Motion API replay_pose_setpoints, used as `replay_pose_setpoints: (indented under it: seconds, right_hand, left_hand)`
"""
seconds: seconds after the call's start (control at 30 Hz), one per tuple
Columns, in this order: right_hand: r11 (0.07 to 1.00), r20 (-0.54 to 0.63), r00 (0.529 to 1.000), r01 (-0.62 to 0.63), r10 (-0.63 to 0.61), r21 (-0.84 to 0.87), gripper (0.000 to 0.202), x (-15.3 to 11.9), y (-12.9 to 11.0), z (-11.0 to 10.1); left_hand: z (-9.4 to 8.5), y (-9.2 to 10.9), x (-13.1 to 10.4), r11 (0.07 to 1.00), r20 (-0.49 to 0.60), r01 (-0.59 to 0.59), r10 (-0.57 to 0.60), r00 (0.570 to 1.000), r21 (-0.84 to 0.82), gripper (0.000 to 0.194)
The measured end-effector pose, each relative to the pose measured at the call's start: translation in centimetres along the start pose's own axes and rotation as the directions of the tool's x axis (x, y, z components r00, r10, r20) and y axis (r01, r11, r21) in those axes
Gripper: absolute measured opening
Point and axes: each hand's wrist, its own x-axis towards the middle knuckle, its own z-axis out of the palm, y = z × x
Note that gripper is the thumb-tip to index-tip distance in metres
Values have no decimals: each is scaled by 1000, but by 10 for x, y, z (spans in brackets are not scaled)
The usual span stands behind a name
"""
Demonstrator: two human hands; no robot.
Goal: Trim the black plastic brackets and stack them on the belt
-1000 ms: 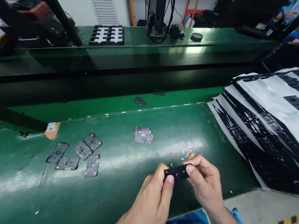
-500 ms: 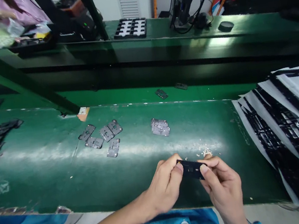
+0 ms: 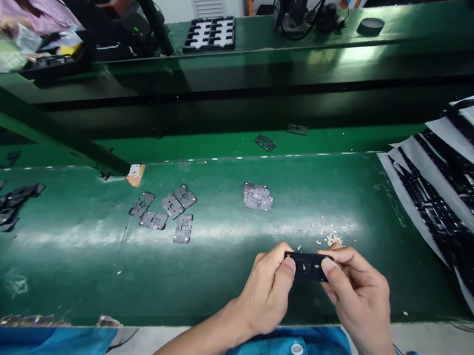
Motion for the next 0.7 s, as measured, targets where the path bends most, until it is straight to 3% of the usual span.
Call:
replay_pose_setpoints:
  seconds: [0.53, 0.63, 0.7]
  right_hand:
    - [990, 69, 990, 126, -122, -60, 7, -2, -6, 4]
    - [969, 84, 975, 216, -206, -124, 5, -5, -5, 5]
    - [920, 105, 938, 345, -330, -184, 12, -7, -2, 6]
  left_hand:
    - [10, -18, -3, 967, -92, -7, -17, 996, -256, 44]
    - [11, -17, -2, 958, -122, 34, -72, 990, -286, 43]
    - [12, -15, -1, 942, -140, 76, -128, 982, -328, 42]
